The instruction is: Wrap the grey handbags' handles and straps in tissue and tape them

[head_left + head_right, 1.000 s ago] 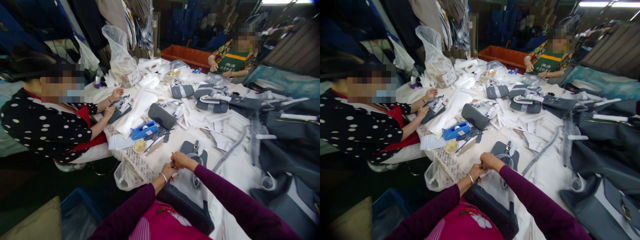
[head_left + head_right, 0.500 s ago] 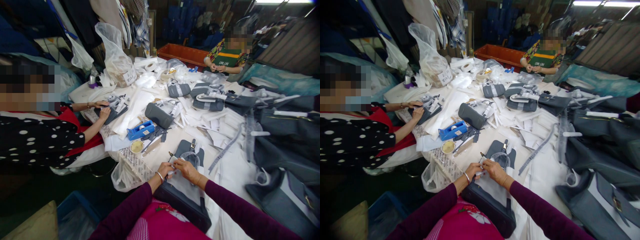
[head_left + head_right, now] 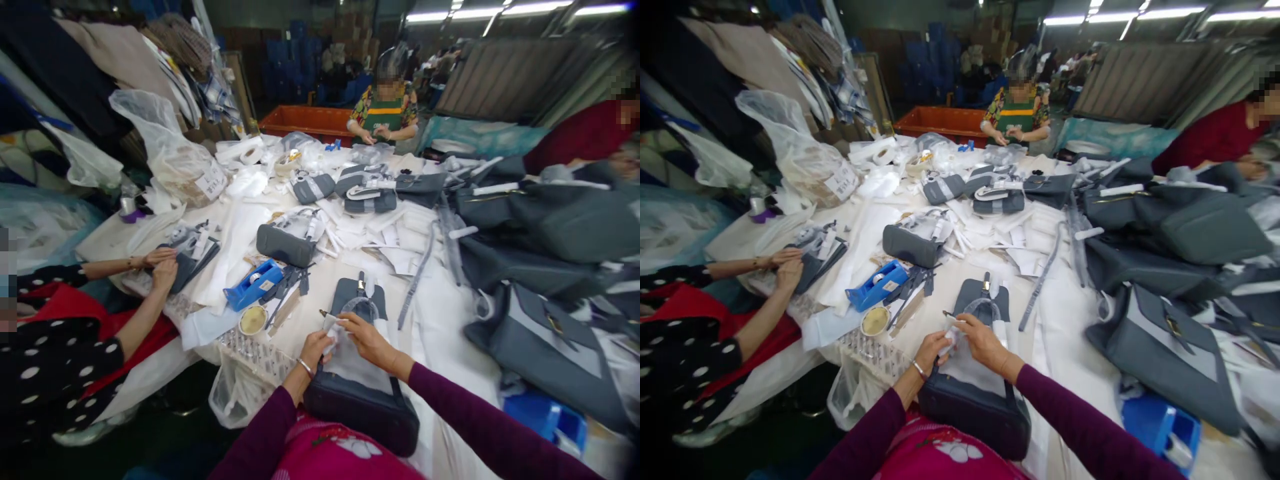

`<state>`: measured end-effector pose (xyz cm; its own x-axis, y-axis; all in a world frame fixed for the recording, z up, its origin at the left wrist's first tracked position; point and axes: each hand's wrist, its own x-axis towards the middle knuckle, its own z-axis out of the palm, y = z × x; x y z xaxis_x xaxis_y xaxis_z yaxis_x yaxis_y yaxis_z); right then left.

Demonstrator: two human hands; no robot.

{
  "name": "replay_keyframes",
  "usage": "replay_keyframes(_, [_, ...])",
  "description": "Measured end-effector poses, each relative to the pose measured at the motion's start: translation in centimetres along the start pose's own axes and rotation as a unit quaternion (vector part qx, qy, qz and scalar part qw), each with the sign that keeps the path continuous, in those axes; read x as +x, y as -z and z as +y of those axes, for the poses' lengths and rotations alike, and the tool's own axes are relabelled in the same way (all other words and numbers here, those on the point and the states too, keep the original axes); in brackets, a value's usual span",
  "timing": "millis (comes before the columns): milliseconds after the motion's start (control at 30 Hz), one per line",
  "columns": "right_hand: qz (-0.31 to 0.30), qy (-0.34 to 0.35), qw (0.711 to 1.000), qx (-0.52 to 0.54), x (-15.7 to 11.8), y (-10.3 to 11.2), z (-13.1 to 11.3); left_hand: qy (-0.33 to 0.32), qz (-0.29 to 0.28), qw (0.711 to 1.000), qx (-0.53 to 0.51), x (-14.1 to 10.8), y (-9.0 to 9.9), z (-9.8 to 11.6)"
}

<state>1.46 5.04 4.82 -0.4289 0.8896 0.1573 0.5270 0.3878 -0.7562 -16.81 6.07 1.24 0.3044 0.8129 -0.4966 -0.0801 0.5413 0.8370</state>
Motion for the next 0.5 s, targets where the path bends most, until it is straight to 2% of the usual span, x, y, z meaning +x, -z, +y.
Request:
replay_keyframes(100, [0.138, -0.086, 0.985, 0.063, -4.3, 2.0, -1.0, 0.001, -0.023, 0.999, 0.033, -0.2, -0.3, 0.3])
replay_keyframes(133, [0.179, -0.117, 0.974, 0.076, -6.2, 2.9, -0.9, 0.0, -0.029, 0.999, 0.044, -0.1, -0.3, 0.4])
replay_keyframes(200, [0.276, -0.192, 0.938, 0.08, -10.9, 5.1, 0.0, -0.005, -0.007, 0.998, 0.069, 0.3, -0.2, 0.5])
replay_keyframes(267, [0.39, -0.288, 0.872, 0.073, -16.7, 7.6, 1.6, -0.003, 0.001, 0.997, 0.083, 0.9, -0.2, 0.6])
replay_keyframes(367, [0.529, -0.455, 0.713, 0.063, -26.2, 11.1, 3.7, 0.022, 0.021, 0.995, 0.096, 1.2, -0.5, 1.1])
replay_keyframes(433, [0.557, -0.54, 0.627, 0.067, -31.5, 12.6, 4.4, 0.045, 0.022, 0.993, 0.108, 0.8, -1.1, 1.6])
replay_keyframes(500, [0.545, -0.593, 0.586, 0.089, -35.2, 13.1, 4.5, 0.048, 0.026, 0.99, 0.13, 0.2, -1.9, 2.2])
